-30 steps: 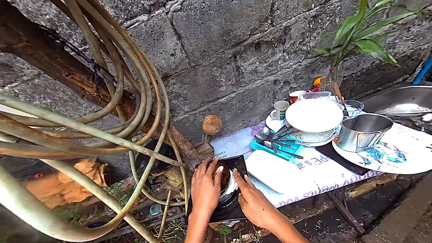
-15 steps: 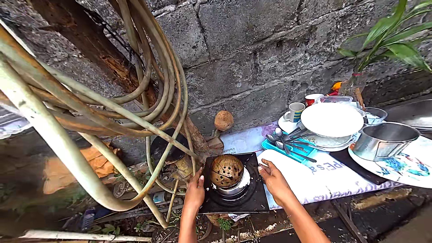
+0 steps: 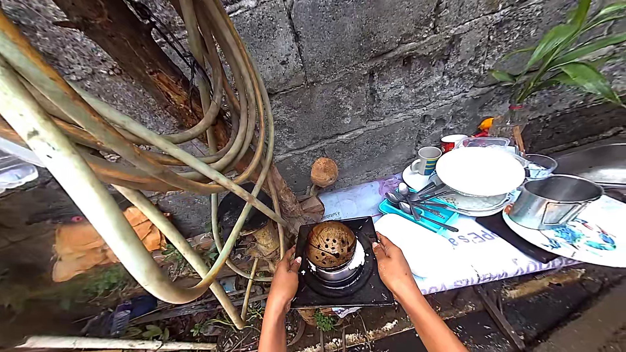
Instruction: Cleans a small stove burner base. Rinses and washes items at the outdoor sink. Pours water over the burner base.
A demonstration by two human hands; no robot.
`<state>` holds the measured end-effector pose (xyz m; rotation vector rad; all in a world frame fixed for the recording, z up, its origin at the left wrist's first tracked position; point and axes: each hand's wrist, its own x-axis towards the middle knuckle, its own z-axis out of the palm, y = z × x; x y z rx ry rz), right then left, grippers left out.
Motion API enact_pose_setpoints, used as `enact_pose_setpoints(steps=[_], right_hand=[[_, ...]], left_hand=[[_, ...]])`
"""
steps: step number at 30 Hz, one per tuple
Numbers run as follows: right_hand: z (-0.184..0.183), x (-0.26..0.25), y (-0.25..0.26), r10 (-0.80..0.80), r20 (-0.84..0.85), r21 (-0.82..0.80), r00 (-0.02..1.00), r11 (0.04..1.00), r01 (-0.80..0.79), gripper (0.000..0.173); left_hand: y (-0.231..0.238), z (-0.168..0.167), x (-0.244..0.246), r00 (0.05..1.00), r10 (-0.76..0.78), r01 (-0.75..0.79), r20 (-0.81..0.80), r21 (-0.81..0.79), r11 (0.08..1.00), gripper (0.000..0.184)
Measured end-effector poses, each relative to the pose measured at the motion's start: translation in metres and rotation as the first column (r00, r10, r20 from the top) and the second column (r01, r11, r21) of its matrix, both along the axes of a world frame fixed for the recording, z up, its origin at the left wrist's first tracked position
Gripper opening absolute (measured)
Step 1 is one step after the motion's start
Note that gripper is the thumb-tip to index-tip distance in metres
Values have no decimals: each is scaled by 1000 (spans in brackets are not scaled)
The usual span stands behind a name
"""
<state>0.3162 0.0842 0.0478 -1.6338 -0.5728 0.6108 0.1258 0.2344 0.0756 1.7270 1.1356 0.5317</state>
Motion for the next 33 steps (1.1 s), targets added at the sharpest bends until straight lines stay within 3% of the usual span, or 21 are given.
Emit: enact_pose_setpoints(steps=[33], right_hand=[[3, -4, -2, 19, 111, -101, 994, 995, -8, 48]], left_hand=[[-1, -5, 1, 999, -24, 31, -44, 159, 987, 44]])
